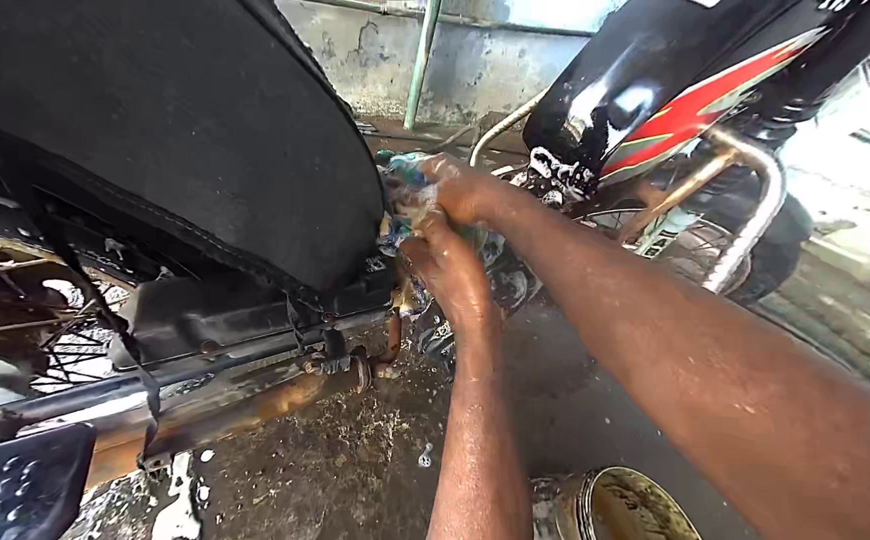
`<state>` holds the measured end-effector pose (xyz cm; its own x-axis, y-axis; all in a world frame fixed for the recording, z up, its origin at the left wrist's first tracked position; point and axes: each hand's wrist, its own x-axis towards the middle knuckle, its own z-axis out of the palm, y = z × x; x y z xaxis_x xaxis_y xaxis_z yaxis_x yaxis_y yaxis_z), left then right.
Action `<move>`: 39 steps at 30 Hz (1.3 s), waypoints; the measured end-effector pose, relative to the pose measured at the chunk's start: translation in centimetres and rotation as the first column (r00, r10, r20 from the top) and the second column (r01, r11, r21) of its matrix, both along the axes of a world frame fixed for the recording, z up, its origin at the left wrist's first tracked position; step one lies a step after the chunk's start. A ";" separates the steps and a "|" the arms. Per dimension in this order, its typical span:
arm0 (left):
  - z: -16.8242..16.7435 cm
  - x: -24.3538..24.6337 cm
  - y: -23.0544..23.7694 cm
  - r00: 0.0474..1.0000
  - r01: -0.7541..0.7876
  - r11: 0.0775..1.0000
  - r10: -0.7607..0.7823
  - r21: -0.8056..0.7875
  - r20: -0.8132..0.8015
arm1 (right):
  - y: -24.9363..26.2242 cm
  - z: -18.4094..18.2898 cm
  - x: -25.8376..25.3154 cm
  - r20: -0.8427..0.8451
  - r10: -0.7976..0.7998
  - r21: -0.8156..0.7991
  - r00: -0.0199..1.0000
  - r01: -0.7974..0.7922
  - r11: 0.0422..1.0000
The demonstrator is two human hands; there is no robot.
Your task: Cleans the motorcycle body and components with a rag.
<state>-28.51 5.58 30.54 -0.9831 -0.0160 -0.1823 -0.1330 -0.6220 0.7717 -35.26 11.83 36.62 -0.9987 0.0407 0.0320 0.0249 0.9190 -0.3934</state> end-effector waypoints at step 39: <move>-7.9 -6.9 4.2 0.977 0.053 0.785 0.086 0.617 -0.194 | -0.6 -1.1 -6.1 0.134 0.035 0.351 0.990 -0.080 0.933</move>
<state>-35.42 9.79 22.66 -0.9990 0.0144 0.0421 -0.0043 -0.9731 0.2305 -41.37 11.25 35.51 -0.9959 -0.0081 -0.0900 -0.0047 0.9993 -0.0383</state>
